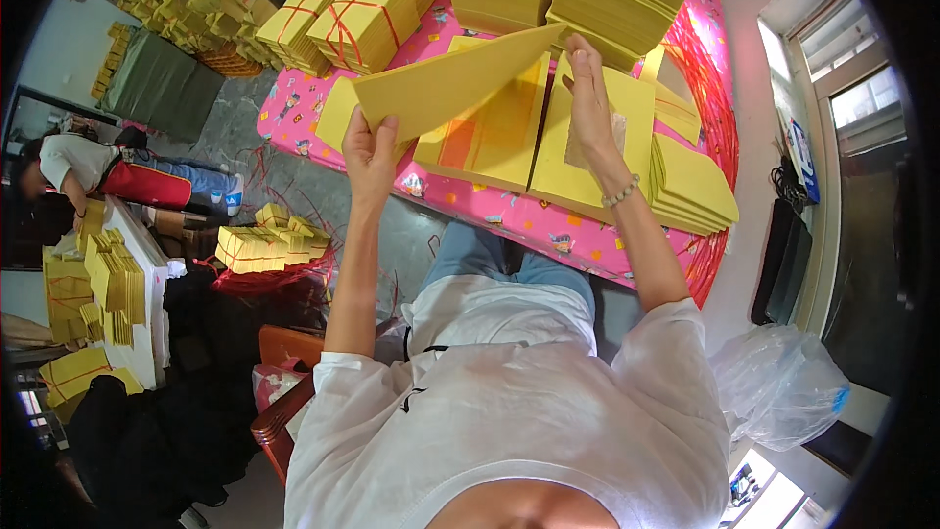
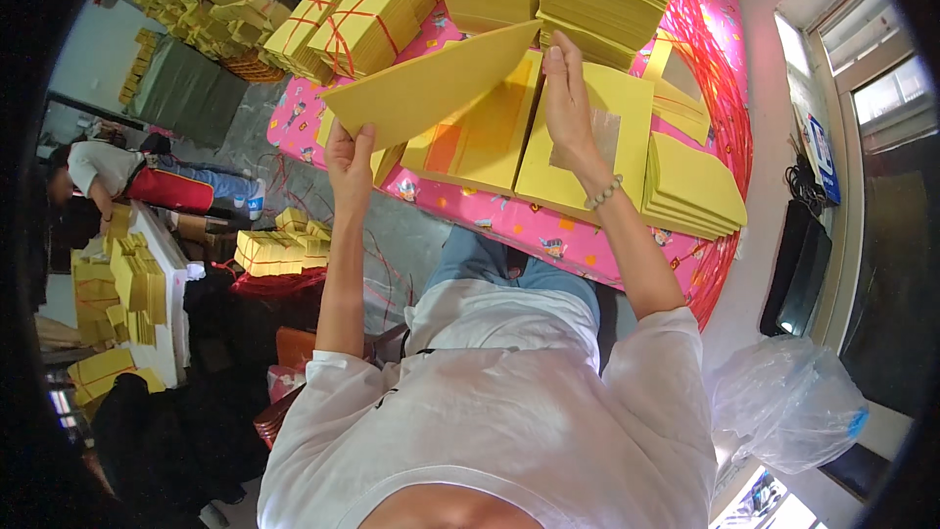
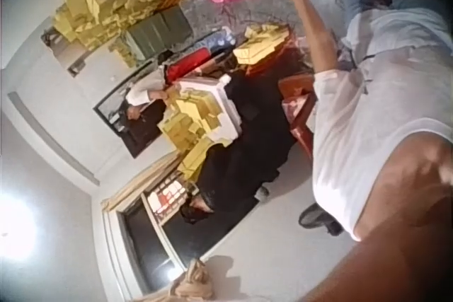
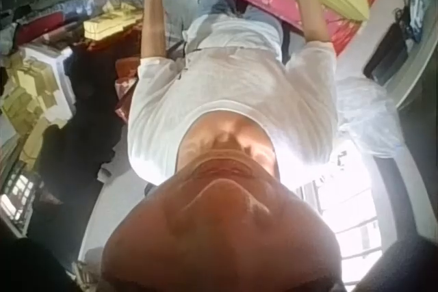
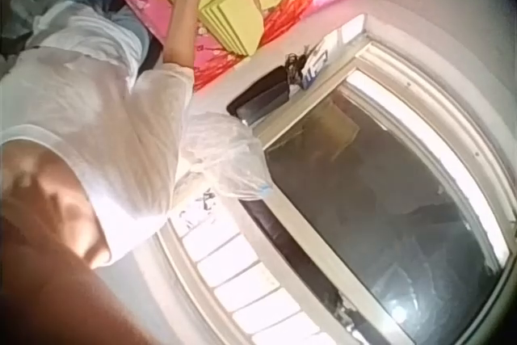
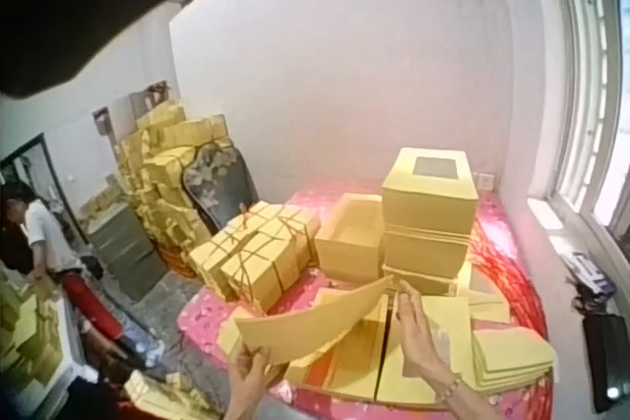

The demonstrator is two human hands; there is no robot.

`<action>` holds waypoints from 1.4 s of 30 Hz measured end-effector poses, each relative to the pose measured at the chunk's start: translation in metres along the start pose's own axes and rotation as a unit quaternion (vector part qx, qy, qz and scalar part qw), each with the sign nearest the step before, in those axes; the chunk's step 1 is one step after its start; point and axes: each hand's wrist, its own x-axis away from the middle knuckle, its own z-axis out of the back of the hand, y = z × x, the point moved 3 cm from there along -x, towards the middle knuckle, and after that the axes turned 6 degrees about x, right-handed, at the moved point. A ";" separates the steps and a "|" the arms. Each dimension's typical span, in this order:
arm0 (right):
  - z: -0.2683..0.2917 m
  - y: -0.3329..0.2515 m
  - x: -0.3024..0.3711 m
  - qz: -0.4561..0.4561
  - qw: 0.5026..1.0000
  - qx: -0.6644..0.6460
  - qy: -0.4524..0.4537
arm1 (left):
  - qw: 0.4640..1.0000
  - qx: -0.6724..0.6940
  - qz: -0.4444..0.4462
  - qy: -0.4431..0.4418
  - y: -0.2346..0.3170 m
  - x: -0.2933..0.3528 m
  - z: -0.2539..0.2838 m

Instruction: The recorder is counting and sorting stacks of yellow joss paper.

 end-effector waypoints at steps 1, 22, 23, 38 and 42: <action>-0.005 0.005 -0.004 -0.003 1.000 -0.007 -0.019 | 1.000 -0.001 -0.002 0.001 -0.002 0.002 0.004; -0.024 0.007 -0.017 -0.022 0.984 -0.137 -0.111 | 0.996 0.053 0.072 0.013 -0.025 0.013 0.011; -0.024 0.005 -0.018 -0.022 0.984 -0.137 -0.112 | 0.992 0.075 0.099 -0.018 -0.022 0.012 0.005; -0.064 -0.006 0.022 -0.211 0.828 -0.437 -0.282 | 0.958 0.085 0.182 -0.204 -0.029 0.018 -0.072; -0.051 -0.022 0.024 -0.153 0.890 -0.342 -0.258 | 0.960 0.077 0.171 -0.206 -0.026 0.014 -0.069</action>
